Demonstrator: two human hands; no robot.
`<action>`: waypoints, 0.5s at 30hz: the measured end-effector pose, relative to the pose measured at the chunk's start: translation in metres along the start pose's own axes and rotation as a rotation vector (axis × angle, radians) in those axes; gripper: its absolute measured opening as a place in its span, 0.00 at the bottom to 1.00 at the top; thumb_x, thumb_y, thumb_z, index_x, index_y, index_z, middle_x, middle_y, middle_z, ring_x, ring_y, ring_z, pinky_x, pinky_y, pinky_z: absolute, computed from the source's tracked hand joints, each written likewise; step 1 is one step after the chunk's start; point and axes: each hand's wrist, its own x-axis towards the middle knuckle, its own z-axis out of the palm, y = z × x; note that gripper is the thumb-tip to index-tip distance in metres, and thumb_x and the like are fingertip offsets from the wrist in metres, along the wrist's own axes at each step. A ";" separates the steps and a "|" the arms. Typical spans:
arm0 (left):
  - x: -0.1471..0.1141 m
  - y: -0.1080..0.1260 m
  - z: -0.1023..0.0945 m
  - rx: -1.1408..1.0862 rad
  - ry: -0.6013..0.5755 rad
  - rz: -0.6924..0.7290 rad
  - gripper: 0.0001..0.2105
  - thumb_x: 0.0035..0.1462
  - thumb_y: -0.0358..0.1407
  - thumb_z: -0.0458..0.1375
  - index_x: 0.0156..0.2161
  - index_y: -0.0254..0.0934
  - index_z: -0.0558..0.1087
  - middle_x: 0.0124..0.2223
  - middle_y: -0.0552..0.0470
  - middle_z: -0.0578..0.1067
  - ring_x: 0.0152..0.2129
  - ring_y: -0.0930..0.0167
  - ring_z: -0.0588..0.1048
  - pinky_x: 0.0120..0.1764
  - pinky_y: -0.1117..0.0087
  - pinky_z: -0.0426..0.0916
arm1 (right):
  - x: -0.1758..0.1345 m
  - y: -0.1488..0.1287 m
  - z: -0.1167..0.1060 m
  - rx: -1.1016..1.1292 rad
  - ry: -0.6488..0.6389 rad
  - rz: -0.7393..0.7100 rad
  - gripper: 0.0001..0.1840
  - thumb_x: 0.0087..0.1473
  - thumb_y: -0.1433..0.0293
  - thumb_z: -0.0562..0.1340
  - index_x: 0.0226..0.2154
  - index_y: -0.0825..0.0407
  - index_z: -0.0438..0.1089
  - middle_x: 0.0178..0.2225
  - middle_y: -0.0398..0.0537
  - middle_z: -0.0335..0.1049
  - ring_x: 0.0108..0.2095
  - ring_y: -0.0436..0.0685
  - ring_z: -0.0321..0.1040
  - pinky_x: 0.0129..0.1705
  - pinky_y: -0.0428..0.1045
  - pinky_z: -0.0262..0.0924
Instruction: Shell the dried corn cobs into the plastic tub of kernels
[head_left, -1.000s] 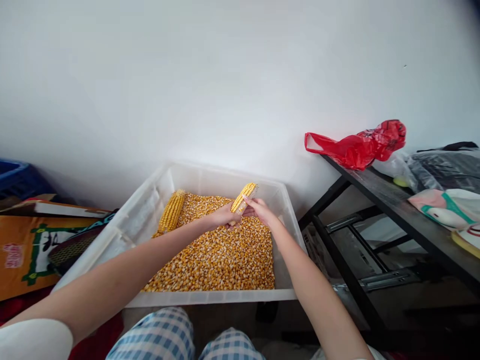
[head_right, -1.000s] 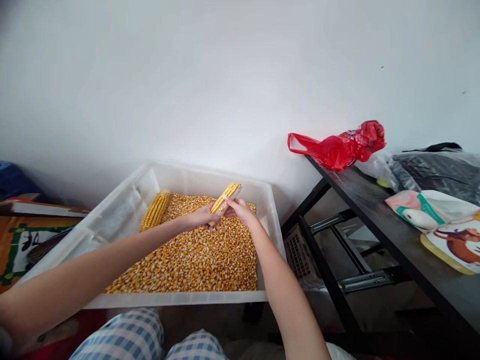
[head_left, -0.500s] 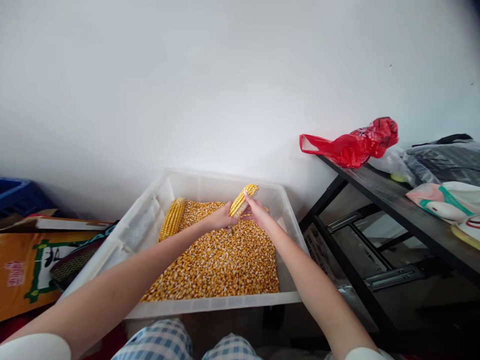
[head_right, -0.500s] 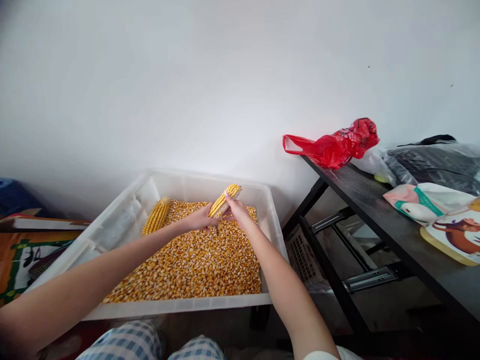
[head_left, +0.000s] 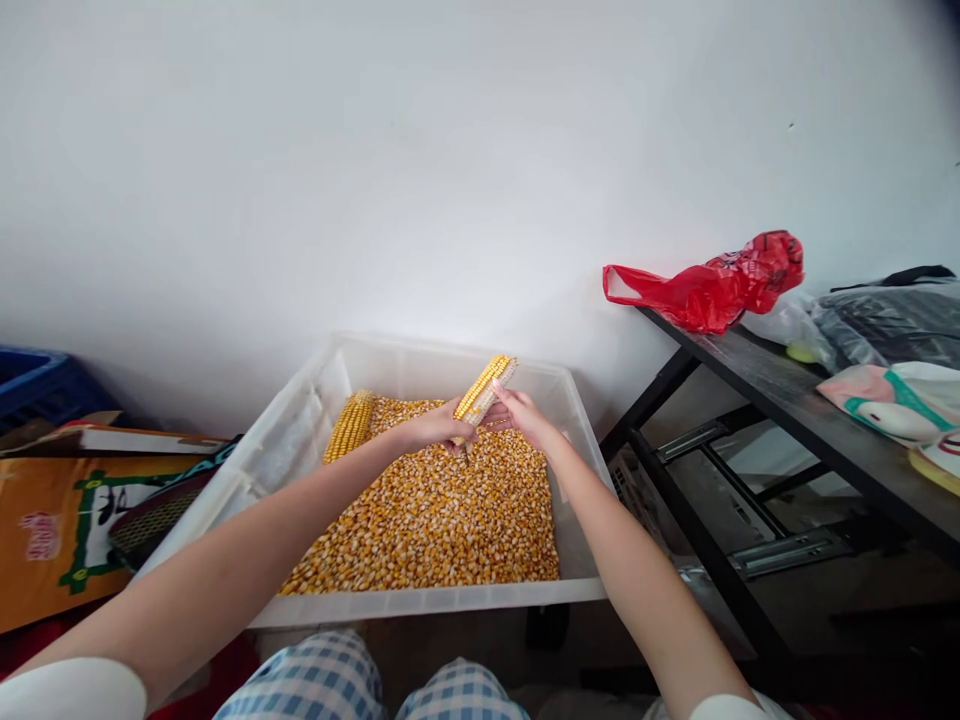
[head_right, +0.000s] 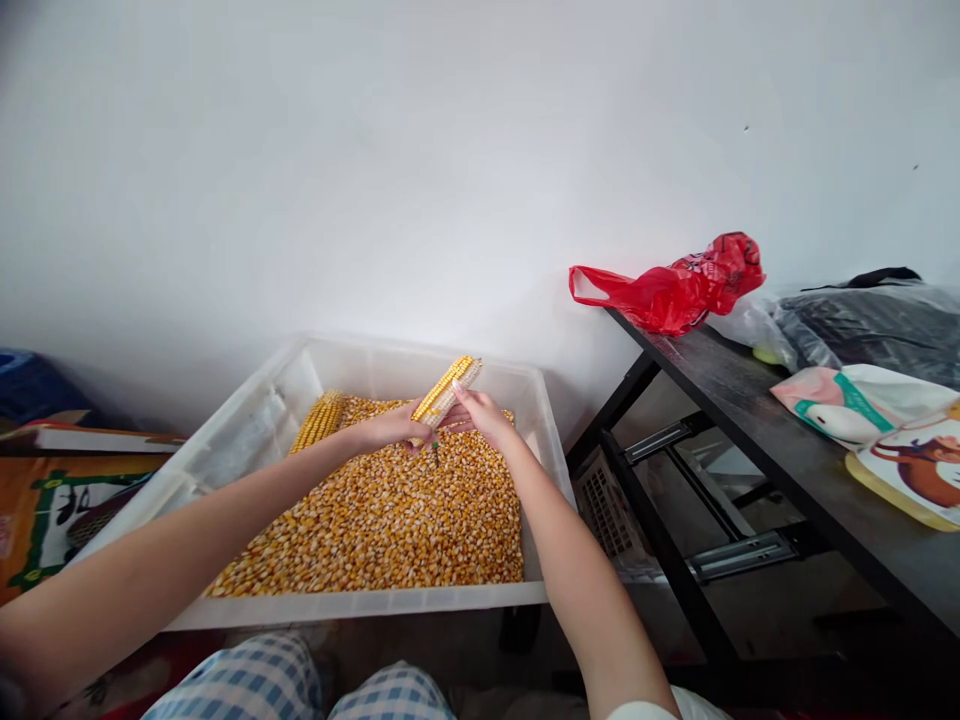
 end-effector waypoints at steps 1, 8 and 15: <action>0.001 0.001 0.000 0.029 0.029 0.015 0.28 0.42 0.32 0.57 0.51 0.36 0.56 0.32 0.52 0.68 0.19 0.76 0.67 0.19 0.76 0.63 | -0.001 -0.003 -0.001 -0.001 0.006 -0.002 0.22 0.52 0.52 0.53 0.34 0.54 0.67 0.29 0.50 0.74 0.27 0.52 0.71 0.28 0.48 0.68; 0.006 -0.009 0.007 0.112 0.122 0.014 0.26 0.40 0.31 0.57 0.49 0.34 0.58 0.33 0.52 0.66 0.20 0.76 0.67 0.17 0.76 0.64 | 0.001 -0.004 -0.002 0.000 0.184 -0.023 0.21 0.51 0.52 0.54 0.31 0.54 0.65 0.27 0.50 0.73 0.23 0.50 0.69 0.26 0.46 0.67; 0.002 -0.001 0.002 0.014 0.026 0.027 0.29 0.42 0.31 0.56 0.52 0.36 0.55 0.31 0.53 0.67 0.21 0.76 0.67 0.18 0.78 0.63 | -0.001 -0.008 -0.006 0.013 0.088 -0.067 0.16 0.51 0.56 0.57 0.32 0.53 0.64 0.26 0.46 0.73 0.24 0.50 0.71 0.28 0.46 0.67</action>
